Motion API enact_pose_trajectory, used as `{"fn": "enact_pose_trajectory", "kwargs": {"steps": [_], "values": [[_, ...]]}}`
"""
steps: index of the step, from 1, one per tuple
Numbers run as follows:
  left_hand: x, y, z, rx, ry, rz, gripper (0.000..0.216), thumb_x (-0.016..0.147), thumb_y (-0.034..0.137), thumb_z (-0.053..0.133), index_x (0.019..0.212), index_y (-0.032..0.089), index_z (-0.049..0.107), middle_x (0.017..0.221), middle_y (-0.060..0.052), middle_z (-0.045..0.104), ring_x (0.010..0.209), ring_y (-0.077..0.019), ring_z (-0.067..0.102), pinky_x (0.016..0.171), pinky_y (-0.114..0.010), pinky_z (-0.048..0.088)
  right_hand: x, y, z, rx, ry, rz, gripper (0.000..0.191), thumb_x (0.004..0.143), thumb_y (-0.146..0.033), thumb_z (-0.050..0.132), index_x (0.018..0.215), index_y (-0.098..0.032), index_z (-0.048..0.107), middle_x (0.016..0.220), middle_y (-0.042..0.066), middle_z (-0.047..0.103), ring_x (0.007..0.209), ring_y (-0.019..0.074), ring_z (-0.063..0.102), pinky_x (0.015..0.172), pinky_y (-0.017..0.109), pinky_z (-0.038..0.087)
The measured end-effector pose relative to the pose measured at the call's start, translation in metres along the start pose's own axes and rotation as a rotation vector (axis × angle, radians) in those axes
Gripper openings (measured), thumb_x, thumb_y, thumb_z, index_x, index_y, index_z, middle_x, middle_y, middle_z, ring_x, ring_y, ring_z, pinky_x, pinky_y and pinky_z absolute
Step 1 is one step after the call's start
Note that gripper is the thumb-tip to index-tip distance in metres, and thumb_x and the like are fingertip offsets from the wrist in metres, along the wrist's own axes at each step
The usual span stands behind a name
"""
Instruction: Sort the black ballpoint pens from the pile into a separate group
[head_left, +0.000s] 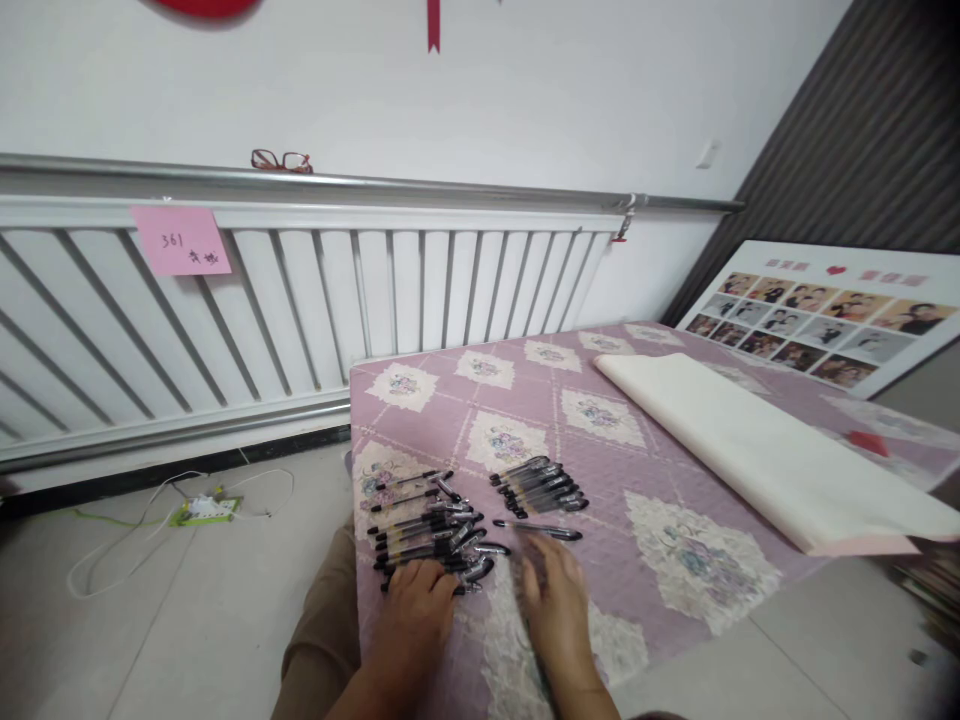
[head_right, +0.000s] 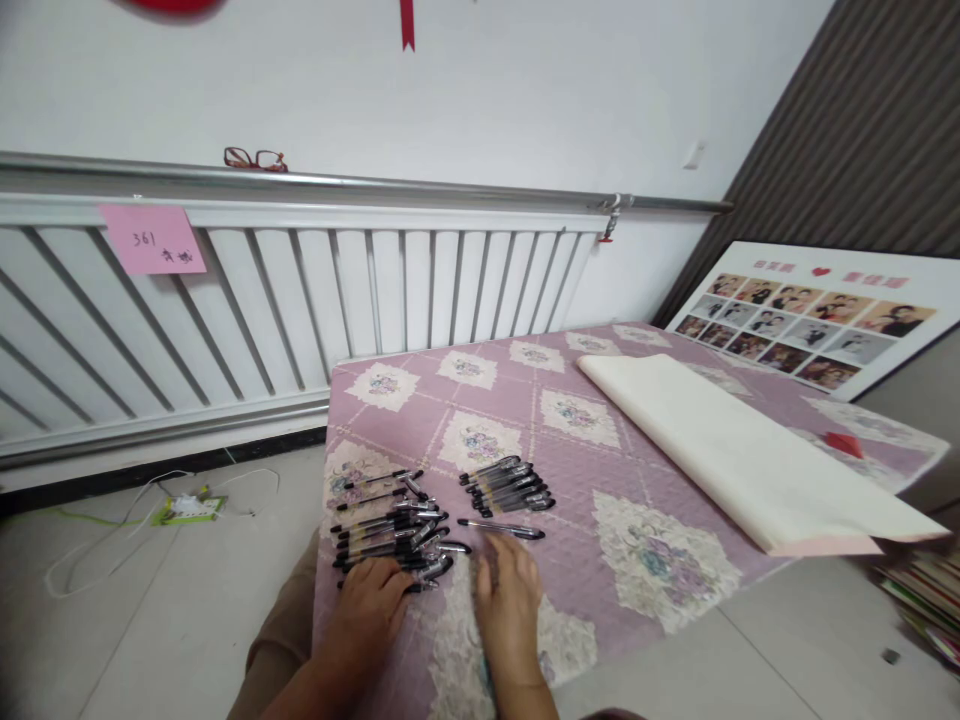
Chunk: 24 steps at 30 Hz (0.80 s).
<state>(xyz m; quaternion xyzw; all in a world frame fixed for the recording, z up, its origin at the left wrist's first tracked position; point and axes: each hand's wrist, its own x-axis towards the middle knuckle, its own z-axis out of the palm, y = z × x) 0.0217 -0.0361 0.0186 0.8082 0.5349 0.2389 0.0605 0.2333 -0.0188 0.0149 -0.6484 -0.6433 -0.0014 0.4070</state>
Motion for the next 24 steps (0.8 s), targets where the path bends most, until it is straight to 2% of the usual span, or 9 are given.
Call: {"fn": "enact_pose_trajectory", "kwargs": {"steps": [3,5,8,12,15,18,21,24], "values": [[-0.001,0.000,-0.001,-0.029,0.020,0.003,0.020,0.085,0.014,0.055,0.098,0.027,0.064,0.098,-0.001,0.061,0.093,-0.0197,0.053,0.087,-0.035,0.039,0.015,0.021,-0.001,-0.186,0.067,0.054,0.043,0.086,-0.035,0.042,0.123,-0.014,0.053,0.125,0.018,0.055,0.117,0.0321,0.046,0.095,0.050,0.037],[-0.001,0.000,-0.002,-0.044,0.031,-0.005,0.021,0.085,0.012,0.055,0.097,0.027,0.064,0.097,0.000,0.061,0.093,-0.0195,0.053,0.087,-0.035,0.039,0.021,0.031,-0.001,-0.302,0.044,0.099,0.046,0.087,-0.034,0.039,0.126,-0.013,0.052,0.129,0.019,0.053,0.123,0.0354,0.040,0.093,0.053,0.035],[-0.001,0.000,-0.003,-0.073,0.052,-0.009,0.022,0.085,0.011,0.053,0.096,0.027,0.064,0.097,-0.001,0.061,0.092,-0.0200,0.053,0.086,-0.035,0.040,0.023,0.035,-0.001,-0.401,-0.030,0.098,0.041,0.086,-0.031,0.042,0.121,-0.016,0.057,0.122,0.016,0.060,0.121,0.0355,0.043,0.090,0.053,0.035],[-0.001,0.000,-0.004,-0.107,0.064,-0.002,0.022,0.085,0.011,0.051,0.095,0.026,0.064,0.096,-0.002,0.061,0.092,-0.0207,0.054,0.086,-0.036,0.041,0.019,0.032,-0.004,-0.428,-0.073,0.059,0.028,0.084,-0.028,0.048,0.104,-0.022,0.066,0.102,0.011,0.067,0.100,0.0308,0.055,0.084,0.047,0.038],[-0.001,0.000,-0.005,-0.114,0.064,-0.001,0.022,0.085,0.011,0.051,0.094,0.026,0.064,0.096,-0.002,0.061,0.092,-0.0204,0.054,0.087,-0.036,0.041,0.016,0.032,-0.007,-0.327,-0.098,-0.015,0.024,0.085,-0.026,0.047,0.098,-0.020,0.066,0.093,0.011,0.067,0.089,0.0270,0.056,0.081,0.042,0.042],[-0.001,0.001,-0.007,-0.104,0.090,0.033,0.023,0.084,0.010,0.052,0.096,0.026,0.064,0.095,-0.002,0.062,0.091,-0.0201,0.054,0.087,-0.036,0.042,0.013,0.033,-0.010,-0.163,-0.070,-0.047,0.023,0.087,-0.029,0.045,0.097,-0.017,0.062,0.092,0.012,0.066,0.089,0.0258,0.058,0.083,0.041,0.045],[-0.002,0.002,-0.008,-0.078,0.167,0.113,0.026,0.085,0.010,0.050,0.101,0.025,0.063,0.095,-0.003,0.062,0.090,-0.0194,0.055,0.085,-0.035,0.042,0.007,0.026,-0.011,-0.027,-0.079,-0.008,0.024,0.089,-0.030,0.043,0.101,-0.017,0.059,0.094,0.011,0.067,0.089,0.0244,0.061,0.081,0.039,0.049],[-0.005,0.003,-0.007,-0.058,0.286,0.220,0.027,0.086,0.012,0.048,0.105,0.024,0.062,0.099,-0.004,0.062,0.095,-0.0202,0.054,0.087,-0.038,0.041,-0.003,0.004,-0.010,0.099,-0.186,-0.060,0.021,0.089,-0.028,0.045,0.100,-0.020,0.061,0.094,0.008,0.068,0.088,0.0218,0.063,0.079,0.035,0.051]]}}
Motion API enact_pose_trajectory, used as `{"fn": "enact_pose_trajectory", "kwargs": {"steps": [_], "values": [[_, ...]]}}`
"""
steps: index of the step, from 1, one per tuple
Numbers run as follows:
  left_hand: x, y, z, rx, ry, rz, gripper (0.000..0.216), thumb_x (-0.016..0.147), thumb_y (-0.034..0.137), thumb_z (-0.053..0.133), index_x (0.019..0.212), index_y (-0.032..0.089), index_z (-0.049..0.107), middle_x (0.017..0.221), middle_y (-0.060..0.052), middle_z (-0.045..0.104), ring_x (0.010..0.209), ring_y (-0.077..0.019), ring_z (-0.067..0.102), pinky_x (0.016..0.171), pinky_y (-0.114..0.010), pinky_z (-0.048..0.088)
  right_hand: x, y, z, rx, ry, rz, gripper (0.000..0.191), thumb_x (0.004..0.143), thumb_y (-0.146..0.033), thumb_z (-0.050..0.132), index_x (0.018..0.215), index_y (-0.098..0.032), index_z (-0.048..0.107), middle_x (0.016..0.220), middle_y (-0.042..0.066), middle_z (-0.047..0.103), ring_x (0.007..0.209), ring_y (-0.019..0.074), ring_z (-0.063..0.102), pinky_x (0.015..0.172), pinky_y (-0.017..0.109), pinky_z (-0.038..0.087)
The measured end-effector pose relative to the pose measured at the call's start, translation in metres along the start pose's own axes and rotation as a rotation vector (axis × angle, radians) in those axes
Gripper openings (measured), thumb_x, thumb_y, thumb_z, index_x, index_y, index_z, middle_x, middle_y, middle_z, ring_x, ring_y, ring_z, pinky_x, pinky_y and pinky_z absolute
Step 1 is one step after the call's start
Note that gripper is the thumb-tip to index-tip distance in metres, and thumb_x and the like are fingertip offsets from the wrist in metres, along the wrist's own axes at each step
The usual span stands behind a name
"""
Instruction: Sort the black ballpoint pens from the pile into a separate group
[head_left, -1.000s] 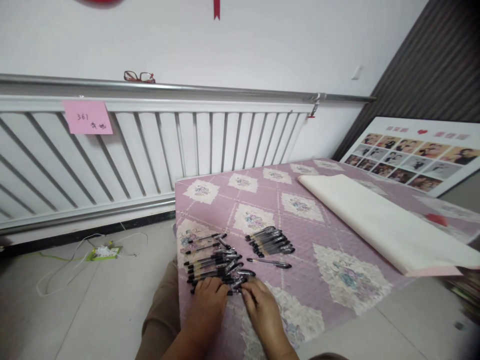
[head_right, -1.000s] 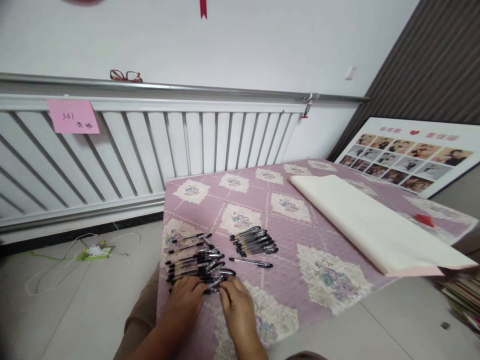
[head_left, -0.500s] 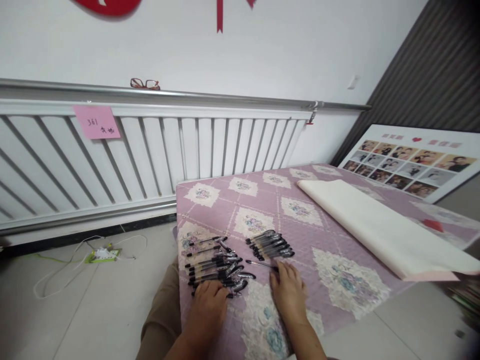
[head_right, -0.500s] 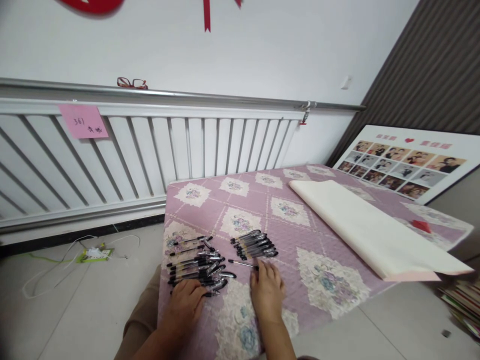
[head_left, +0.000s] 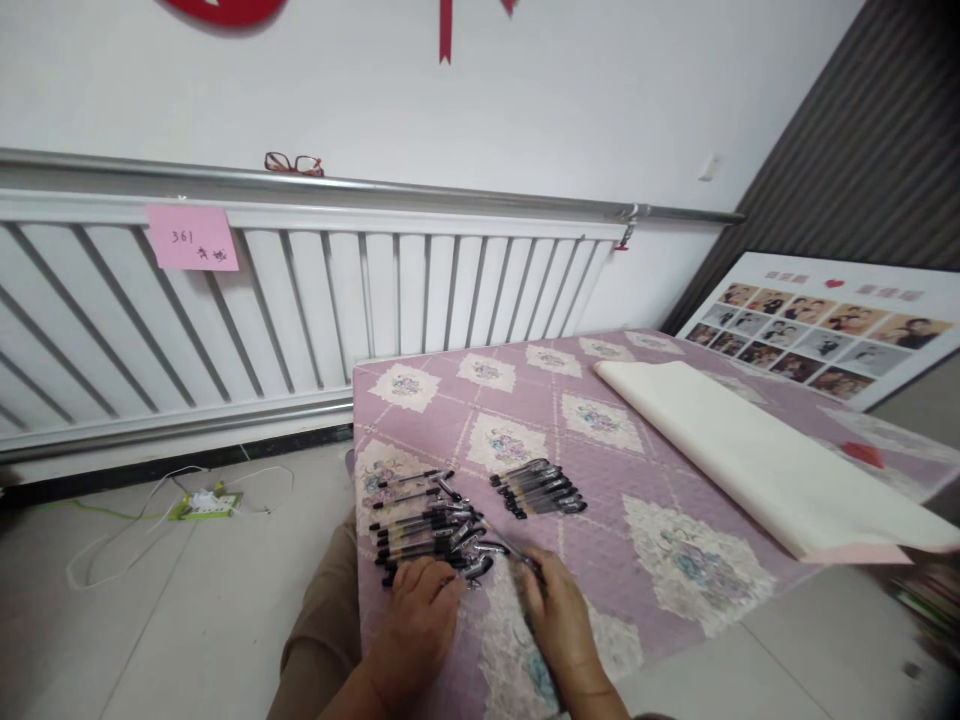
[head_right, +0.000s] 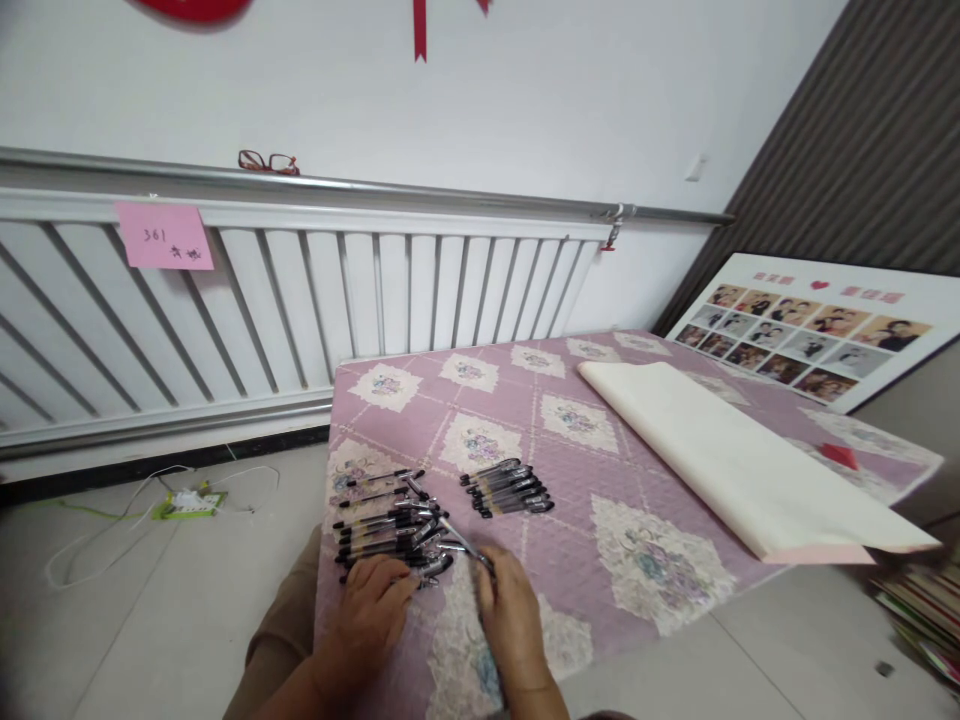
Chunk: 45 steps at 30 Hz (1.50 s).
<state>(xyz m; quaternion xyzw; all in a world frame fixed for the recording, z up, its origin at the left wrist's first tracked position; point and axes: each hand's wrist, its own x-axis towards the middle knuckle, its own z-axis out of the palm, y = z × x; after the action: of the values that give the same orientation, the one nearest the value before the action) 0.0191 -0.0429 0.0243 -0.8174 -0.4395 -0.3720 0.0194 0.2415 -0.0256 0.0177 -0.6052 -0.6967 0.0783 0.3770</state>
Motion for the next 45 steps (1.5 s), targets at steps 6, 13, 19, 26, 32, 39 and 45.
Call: {"fn": "enact_pose_trajectory", "kwargs": {"steps": [6,13,19,26,32,39,45], "values": [[-0.004,0.001,0.006,0.027,0.083,0.099,0.027,0.091,0.017,0.047,0.112,0.025,0.060,0.108,-0.004,0.062,0.108,-0.0214,0.052,0.095,-0.041,0.035,-0.013,-0.052,0.018,0.208,-0.212,-0.117,0.025,0.083,-0.013,0.051,0.099,-0.026,0.064,0.098,0.004,0.068,0.094,0.0206,0.062,0.085,0.033,0.050],[-0.002,0.000,0.013,0.008,0.002,-0.008,0.022,0.096,0.024,0.041,0.102,0.025,0.062,0.089,-0.001,0.065,0.084,-0.0165,0.056,0.090,-0.038,0.033,-0.016,-0.053,0.022,0.400,-0.171,0.056,0.016,0.076,-0.017,0.060,0.091,-0.023,0.065,0.090,0.004,0.070,0.086,0.0205,0.065,0.081,0.030,0.051],[-0.005,-0.004,0.012,0.040,-0.045,0.011,0.023,0.094,0.019,0.040,0.104,0.023,0.061,0.089,-0.003,0.063,0.082,-0.0178,0.057,0.080,-0.034,0.038,-0.013,-0.049,0.016,0.552,-0.035,0.230,0.021,0.082,-0.031,0.057,0.099,-0.019,0.061,0.080,0.003,0.068,0.075,0.0183,0.065,0.071,0.026,0.052],[-0.004,-0.006,0.013,0.057,-0.037,0.007,0.021,0.093,0.020,0.041,0.104,0.023,0.059,0.090,-0.003,0.063,0.077,-0.0172,0.057,0.073,-0.032,0.045,-0.010,-0.055,0.011,0.461,-0.163,0.112,0.020,0.087,-0.034,0.051,0.079,-0.021,0.063,0.078,0.002,0.067,0.075,0.0177,0.062,0.070,0.024,0.047],[-0.004,-0.003,0.014,0.085,-0.181,-0.052,0.014,0.089,0.018,0.046,0.092,0.023,0.059,0.082,-0.001,0.062,0.070,-0.0180,0.058,0.065,-0.030,0.047,-0.009,-0.055,0.010,0.454,-0.182,0.143,0.024,0.087,-0.036,0.049,0.072,-0.020,0.059,0.070,0.001,0.062,0.068,0.0169,0.057,0.065,0.023,0.044],[-0.004,0.000,0.012,0.121,-0.305,-0.066,0.018,0.088,0.019,0.044,0.101,0.023,0.057,0.084,-0.002,0.062,0.066,-0.0171,0.059,0.060,-0.028,0.049,-0.007,-0.054,0.008,0.473,-0.219,0.170,0.023,0.088,-0.036,0.047,0.075,-0.021,0.059,0.073,0.001,0.061,0.071,0.0171,0.056,0.067,0.024,0.043],[0.004,0.006,0.004,0.064,-0.349,-0.075,0.022,0.089,0.020,0.041,0.104,0.023,0.058,0.082,-0.002,0.063,0.070,-0.0171,0.061,0.069,-0.028,0.051,-0.004,-0.055,0.004,0.514,-0.230,0.192,0.023,0.086,-0.037,0.048,0.075,-0.021,0.060,0.074,0.001,0.062,0.073,0.0177,0.057,0.069,0.025,0.044]]}}
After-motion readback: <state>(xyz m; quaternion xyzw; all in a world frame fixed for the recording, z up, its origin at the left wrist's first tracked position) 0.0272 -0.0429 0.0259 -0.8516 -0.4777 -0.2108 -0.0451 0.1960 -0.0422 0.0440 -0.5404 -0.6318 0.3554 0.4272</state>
